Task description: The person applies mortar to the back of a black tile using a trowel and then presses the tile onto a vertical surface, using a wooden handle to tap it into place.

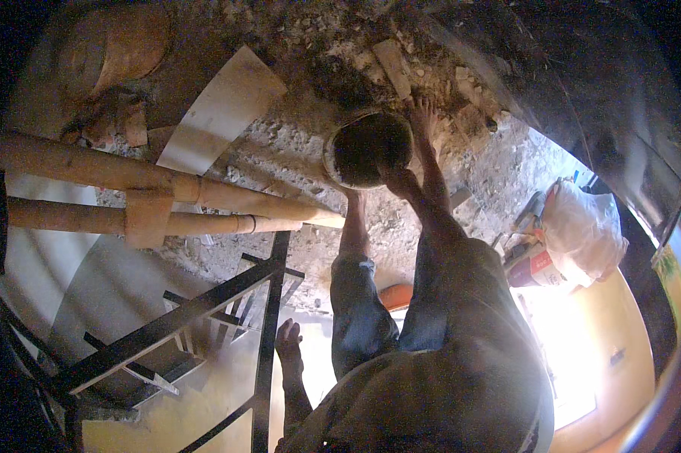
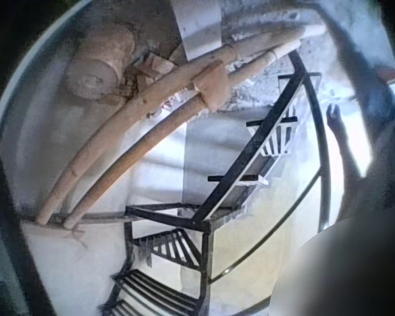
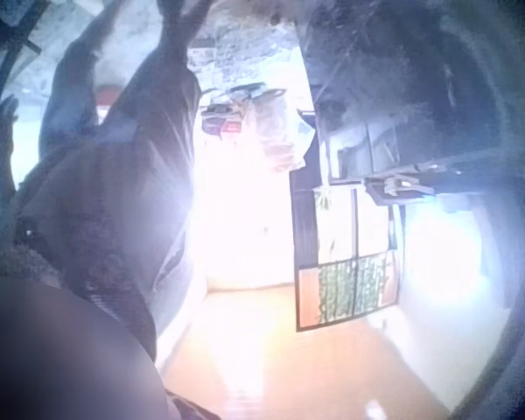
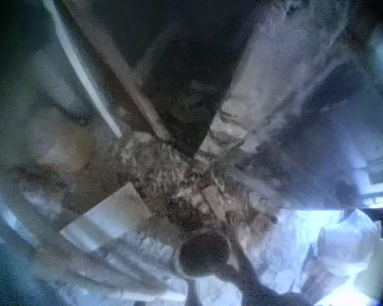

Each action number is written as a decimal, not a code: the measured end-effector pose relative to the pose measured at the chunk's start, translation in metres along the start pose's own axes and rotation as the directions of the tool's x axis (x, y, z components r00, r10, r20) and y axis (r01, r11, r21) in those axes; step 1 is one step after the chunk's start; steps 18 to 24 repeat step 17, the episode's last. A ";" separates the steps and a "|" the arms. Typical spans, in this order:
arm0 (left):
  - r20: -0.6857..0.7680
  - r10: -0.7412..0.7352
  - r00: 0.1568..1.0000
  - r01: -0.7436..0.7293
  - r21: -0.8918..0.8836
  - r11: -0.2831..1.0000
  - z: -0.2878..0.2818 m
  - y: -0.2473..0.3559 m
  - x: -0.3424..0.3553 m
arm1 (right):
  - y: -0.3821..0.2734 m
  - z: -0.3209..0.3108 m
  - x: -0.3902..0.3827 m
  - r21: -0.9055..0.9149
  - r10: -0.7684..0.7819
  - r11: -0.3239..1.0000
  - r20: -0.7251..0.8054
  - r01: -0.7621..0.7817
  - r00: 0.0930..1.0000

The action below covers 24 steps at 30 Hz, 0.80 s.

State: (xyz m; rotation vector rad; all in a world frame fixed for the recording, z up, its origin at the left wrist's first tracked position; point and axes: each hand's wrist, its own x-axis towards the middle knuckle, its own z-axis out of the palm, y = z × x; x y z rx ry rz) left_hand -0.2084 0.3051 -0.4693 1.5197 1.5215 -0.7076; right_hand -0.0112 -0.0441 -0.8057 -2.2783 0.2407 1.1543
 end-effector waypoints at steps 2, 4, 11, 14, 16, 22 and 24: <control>0.014 -0.019 1.000 0.020 -0.079 0.997 -0.005 0.007 0.001 | 0.005 0.015 0.003 -0.027 -0.002 1.000 0.007 0.002 1.000; -0.001 0.160 0.987 -0.160 -0.014 0.987 -0.015 -0.003 0.003 | 0.001 0.028 0.005 -0.071 -0.031 0.997 0.007 0.031 1.000; -0.066 0.203 0.977 -0.205 -0.017 0.979 -0.037 -0.027 -0.004 | -0.007 0.048 -0.033 -0.144 -0.162 0.974 0.107 0.177 0.981; -0.066 0.252 0.965 -0.247 0.074 0.966 -0.039 -0.039 0.007 | -0.016 0.040 -0.085 -0.203 -0.424 0.898 -0.158 0.391 0.892; 0.031 0.315 0.949 -0.307 -0.151 0.939 -0.038 -0.075 0.044 | -0.037 0.006 -0.133 -0.430 -0.590 0.793 -0.371 0.431 0.717; 0.046 0.373 0.927 -0.361 -0.172 0.917 -0.031 -0.047 0.051 | -0.040 -0.001 -0.145 -0.429 -0.423 0.850 -0.208 0.306 0.882; 0.046 0.373 0.927 -0.361 -0.172 0.917 -0.031 -0.047 0.051 | -0.040 -0.001 -0.145 -0.429 -0.423 0.850 -0.208 0.306 0.882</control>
